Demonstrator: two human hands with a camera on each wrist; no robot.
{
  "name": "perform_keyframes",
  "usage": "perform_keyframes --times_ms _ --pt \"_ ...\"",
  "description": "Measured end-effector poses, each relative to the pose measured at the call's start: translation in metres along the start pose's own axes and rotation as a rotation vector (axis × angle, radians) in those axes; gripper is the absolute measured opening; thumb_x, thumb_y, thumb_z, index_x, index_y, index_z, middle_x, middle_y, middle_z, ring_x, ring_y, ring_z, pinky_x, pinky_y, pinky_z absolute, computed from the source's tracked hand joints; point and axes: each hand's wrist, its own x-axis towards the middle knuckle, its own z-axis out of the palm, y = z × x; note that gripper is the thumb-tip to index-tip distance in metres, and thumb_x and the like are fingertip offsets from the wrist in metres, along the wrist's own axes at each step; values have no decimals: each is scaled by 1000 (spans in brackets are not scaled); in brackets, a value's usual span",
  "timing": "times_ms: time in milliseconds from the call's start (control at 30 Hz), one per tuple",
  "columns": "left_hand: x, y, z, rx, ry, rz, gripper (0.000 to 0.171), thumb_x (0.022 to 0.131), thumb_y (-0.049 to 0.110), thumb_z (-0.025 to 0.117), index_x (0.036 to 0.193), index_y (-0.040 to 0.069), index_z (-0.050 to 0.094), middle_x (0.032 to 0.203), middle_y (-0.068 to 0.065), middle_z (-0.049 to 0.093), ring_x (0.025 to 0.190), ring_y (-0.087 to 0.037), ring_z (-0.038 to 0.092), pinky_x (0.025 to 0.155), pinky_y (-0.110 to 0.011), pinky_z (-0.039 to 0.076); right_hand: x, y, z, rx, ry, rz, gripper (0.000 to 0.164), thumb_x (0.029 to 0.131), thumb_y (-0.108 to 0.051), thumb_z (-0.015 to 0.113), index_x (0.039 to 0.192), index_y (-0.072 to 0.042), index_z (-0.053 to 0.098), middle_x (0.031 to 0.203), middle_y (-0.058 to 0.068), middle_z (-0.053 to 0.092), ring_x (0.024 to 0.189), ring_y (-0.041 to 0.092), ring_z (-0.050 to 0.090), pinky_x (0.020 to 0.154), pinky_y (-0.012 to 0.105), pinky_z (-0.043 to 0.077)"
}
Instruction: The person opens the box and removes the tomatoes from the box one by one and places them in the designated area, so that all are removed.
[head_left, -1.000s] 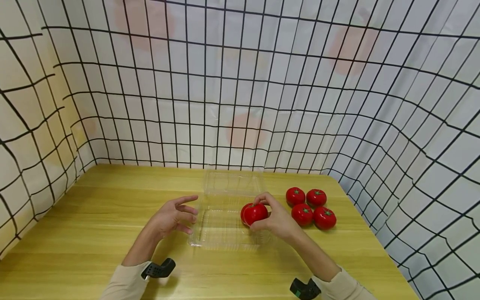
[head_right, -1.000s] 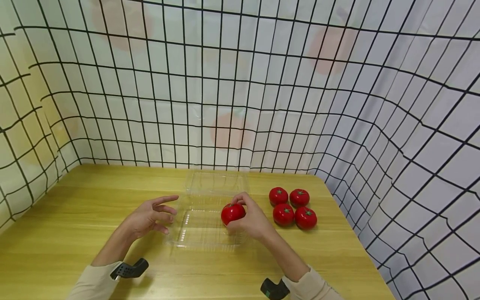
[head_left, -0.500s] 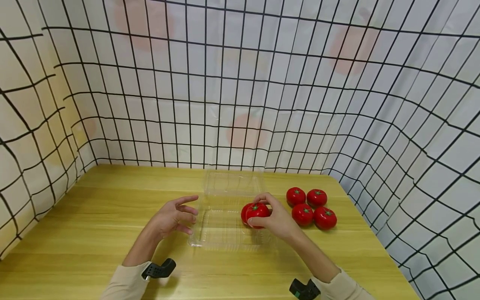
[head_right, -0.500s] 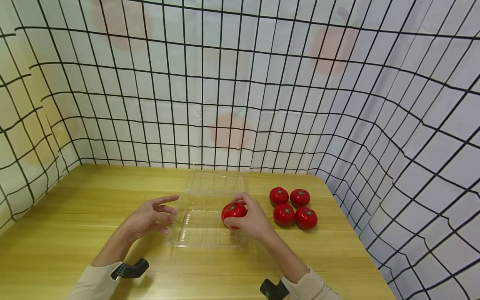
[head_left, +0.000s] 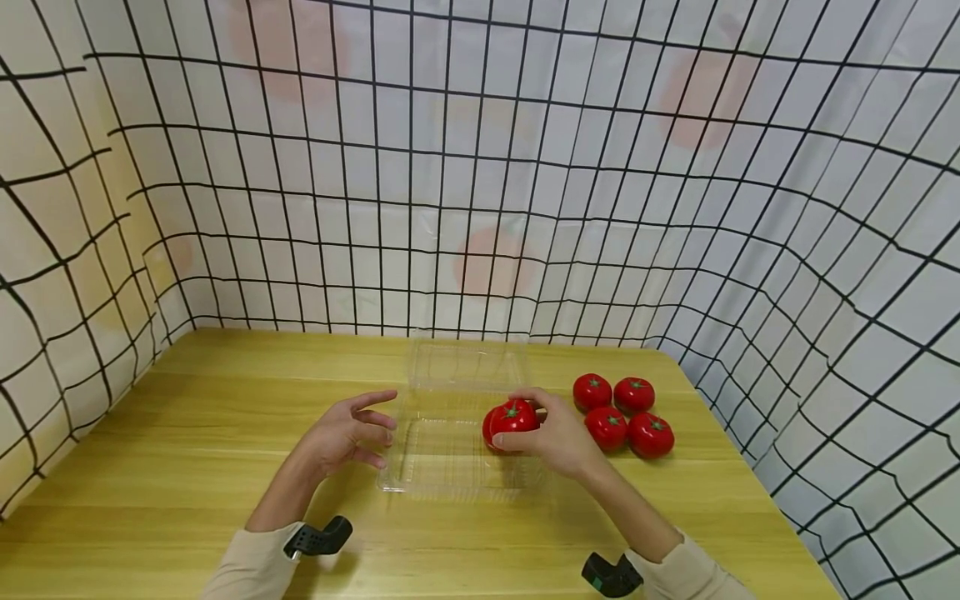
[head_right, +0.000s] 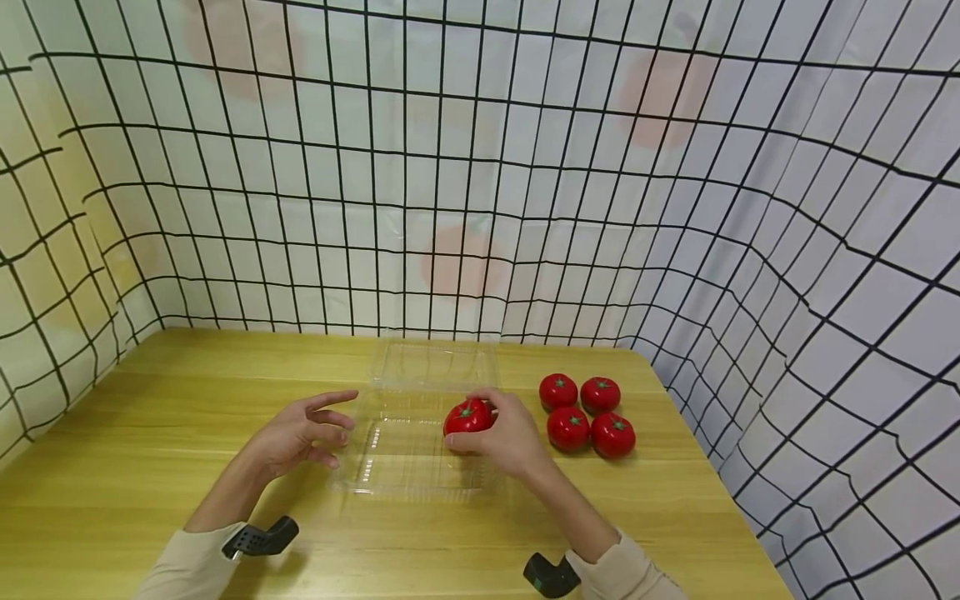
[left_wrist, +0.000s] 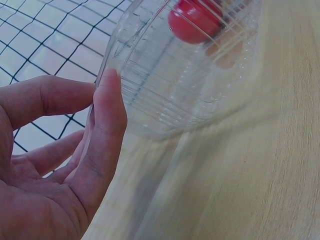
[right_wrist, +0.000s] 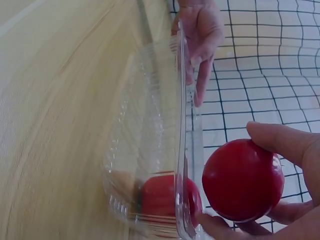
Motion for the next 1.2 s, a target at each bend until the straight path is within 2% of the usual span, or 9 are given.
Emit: perform_keyframes --times_ms 267,433,600,767,967,1200 --pt "0 0 0 -3 8 -3 79 89 -7 64 159 1 27 106 -11 62 82 -18 66 63 -35 64 -1 4 -14 -81 37 0 65 76 -39 88 134 -21 64 126 7 67 113 29 63 84 39 61" --pt "0 -1 -1 2 9 -1 79 88 -7 64 159 1 27 107 -12 62 81 -17 66 63 -35 64 -4 7 -27 -132 47 -17 69 76 -41 88 136 -18 62 124 7 68 108 27 65 80 35 60" --pt "2 -2 -2 8 4 1 79 88 -7 64 158 1 28 107 -13 62 81 -17 66 63 -35 64 -10 12 -39 -195 56 -40 71 77 -41 87 138 -15 60 127 8 67 110 27 64 85 39 60" --pt "3 -2 0 6 -5 -1 79 88 -7 64 158 1 28 107 -13 62 80 -17 66 63 -35 64 -16 20 -50 -232 69 -32 69 77 -41 88 136 -17 61 129 7 67 110 27 64 92 46 57" --pt "4 -2 0 4 -11 -1 80 87 -7 64 158 1 28 107 -12 61 81 -19 66 63 -35 64 -26 33 -65 -284 63 -35 70 76 -44 87 134 -13 63 132 11 66 117 31 63 99 53 53" --pt "2 -2 -1 7 -16 3 80 88 -7 63 159 0 26 107 -14 62 84 -20 66 64 -36 64 -33 41 -81 -329 54 6 73 75 -44 88 135 -10 62 129 15 67 115 31 62 95 51 54"
